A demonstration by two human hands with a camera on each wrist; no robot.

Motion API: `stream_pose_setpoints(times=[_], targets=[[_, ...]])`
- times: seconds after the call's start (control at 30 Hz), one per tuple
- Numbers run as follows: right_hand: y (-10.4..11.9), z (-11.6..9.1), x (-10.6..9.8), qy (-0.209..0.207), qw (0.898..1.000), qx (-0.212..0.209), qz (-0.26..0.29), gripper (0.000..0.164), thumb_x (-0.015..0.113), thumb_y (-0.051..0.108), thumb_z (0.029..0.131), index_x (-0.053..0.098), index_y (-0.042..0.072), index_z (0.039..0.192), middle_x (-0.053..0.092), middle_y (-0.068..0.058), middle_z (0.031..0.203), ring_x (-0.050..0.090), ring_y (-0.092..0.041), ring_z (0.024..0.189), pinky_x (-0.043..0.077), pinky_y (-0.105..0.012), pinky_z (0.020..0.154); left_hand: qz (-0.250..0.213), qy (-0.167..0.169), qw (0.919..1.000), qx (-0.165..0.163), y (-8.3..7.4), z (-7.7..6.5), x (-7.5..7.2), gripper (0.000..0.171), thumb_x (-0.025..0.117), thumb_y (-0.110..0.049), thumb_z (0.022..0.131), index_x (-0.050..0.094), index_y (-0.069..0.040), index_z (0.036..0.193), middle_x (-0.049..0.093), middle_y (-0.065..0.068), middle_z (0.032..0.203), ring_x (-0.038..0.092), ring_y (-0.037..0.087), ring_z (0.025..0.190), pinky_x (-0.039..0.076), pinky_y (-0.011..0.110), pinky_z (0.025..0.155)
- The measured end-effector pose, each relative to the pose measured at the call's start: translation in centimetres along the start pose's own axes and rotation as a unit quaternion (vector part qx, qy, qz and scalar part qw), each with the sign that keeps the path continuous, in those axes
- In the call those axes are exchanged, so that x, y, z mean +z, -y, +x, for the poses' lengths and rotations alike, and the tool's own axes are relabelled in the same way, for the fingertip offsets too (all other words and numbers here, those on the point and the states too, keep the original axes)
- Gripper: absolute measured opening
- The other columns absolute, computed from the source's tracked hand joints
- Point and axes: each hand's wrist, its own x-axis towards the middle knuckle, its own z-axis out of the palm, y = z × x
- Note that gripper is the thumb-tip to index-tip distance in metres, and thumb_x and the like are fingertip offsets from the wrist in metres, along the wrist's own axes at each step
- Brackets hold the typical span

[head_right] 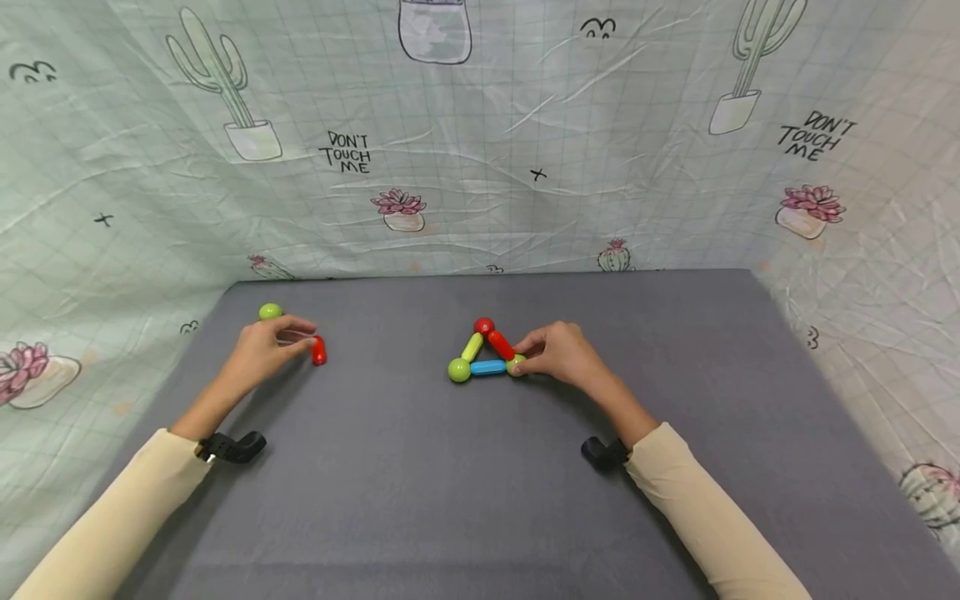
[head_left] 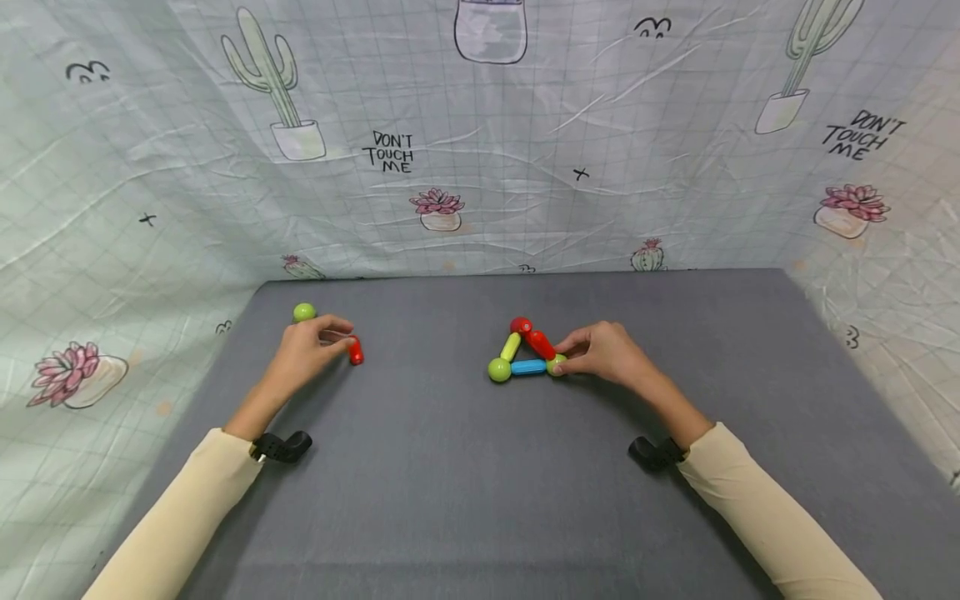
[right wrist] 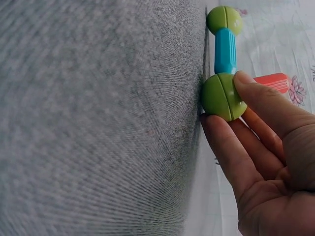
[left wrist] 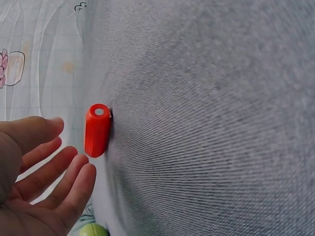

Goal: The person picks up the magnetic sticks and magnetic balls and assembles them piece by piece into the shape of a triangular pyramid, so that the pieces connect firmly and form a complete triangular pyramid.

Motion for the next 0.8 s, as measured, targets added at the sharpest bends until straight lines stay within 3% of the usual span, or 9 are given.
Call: stream_pose_setpoints(times=[0.33, 0.63, 0.8], targets=[[-0.02, 0.02, 0.00, 0.001, 1.000, -0.001, -0.002, 0.029, 0.091, 0.023, 0.078, 0.081, 0.009, 0.103, 0.079, -0.003, 0.094, 0.064, -0.011, 0.075, 0.050, -0.027, 0.062, -0.006, 0.044, 0.9976, -0.052, 0.04, 0.23, 0.35, 0.037, 0.076, -0.016, 0.093, 0.067, 0.003, 0.123, 0.070, 0.024, 0.118, 0.073, 0.037, 0.101, 0.060, 0.045, 0.076], [-0.31, 0.08, 0.04, 0.003, 1.000, -0.008, -0.003, 0.029, 0.090, 0.022, 0.079, 0.081, 0.008, 0.103, 0.079, -0.003, 0.091, 0.069, -0.009, 0.077, 0.053, -0.028, 0.065, -0.034, 0.067, 0.9961, -0.046, -0.29, 0.54, 0.57, 0.044, 0.081, -0.005, 0.086, 0.066, 0.007, 0.125, 0.065, 0.028, 0.117, 0.072, 0.036, 0.100, 0.055, 0.022, 0.066], [-0.39, 0.14, 0.12, 0.005, 1.000, -0.008, -0.003, 0.031, 0.090, 0.023, 0.079, 0.081, 0.008, 0.104, 0.079, -0.003, 0.092, 0.070, -0.009, 0.077, 0.053, -0.027, 0.064, -0.040, 0.048, 0.9975, -0.033, -0.48, 0.44, 0.86, 0.042, 0.085, -0.002, 0.081, 0.069, 0.006, 0.119, 0.058, 0.026, 0.117, 0.071, 0.039, 0.103, 0.059, 0.025, 0.070]])
